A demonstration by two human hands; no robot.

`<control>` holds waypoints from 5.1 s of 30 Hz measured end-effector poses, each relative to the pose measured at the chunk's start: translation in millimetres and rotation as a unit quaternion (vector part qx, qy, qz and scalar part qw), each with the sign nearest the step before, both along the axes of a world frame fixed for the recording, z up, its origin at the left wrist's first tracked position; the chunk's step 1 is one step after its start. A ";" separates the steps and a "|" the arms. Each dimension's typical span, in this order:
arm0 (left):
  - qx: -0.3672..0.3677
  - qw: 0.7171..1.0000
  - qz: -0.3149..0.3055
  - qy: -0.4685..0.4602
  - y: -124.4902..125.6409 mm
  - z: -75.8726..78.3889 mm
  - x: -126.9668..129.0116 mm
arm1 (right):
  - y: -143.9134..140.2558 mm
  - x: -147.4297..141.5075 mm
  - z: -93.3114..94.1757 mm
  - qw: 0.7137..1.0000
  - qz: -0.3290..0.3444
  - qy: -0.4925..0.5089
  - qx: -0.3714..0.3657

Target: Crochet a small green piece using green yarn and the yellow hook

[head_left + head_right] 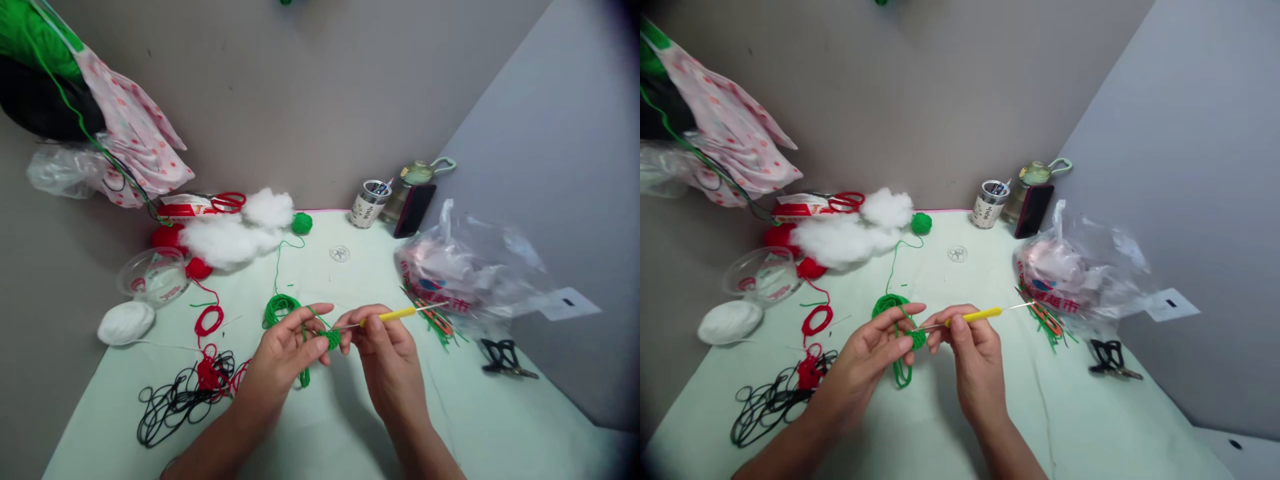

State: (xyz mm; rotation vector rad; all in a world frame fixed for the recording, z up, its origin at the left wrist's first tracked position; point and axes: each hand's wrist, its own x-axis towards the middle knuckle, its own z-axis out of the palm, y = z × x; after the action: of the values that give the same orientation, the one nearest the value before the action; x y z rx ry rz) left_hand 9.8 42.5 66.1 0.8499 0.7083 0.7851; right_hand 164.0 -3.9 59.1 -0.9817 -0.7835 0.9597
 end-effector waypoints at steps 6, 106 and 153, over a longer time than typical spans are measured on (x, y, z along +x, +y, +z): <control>0.016 1.000 0.004 0.020 2.6 3.5 -2.1 | 0.3 2.5 1.5 1.000 0.015 -0.019 0.019; -0.054 0.997 0.047 -0.014 -8.5 2.7 5.3 | -9.5 -9.4 -1.0 0.923 -0.084 -0.358 0.115; -0.060 0.998 0.014 -0.006 -4.1 2.9 3.5 | -4.7 -3.3 2.6 0.962 -0.046 -0.253 0.087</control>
State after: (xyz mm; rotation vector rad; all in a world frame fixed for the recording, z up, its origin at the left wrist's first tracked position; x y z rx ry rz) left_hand 13.4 38.4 69.0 0.7282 0.7506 0.7637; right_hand 160.7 -8.5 61.7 -1.1117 -1.2162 0.5468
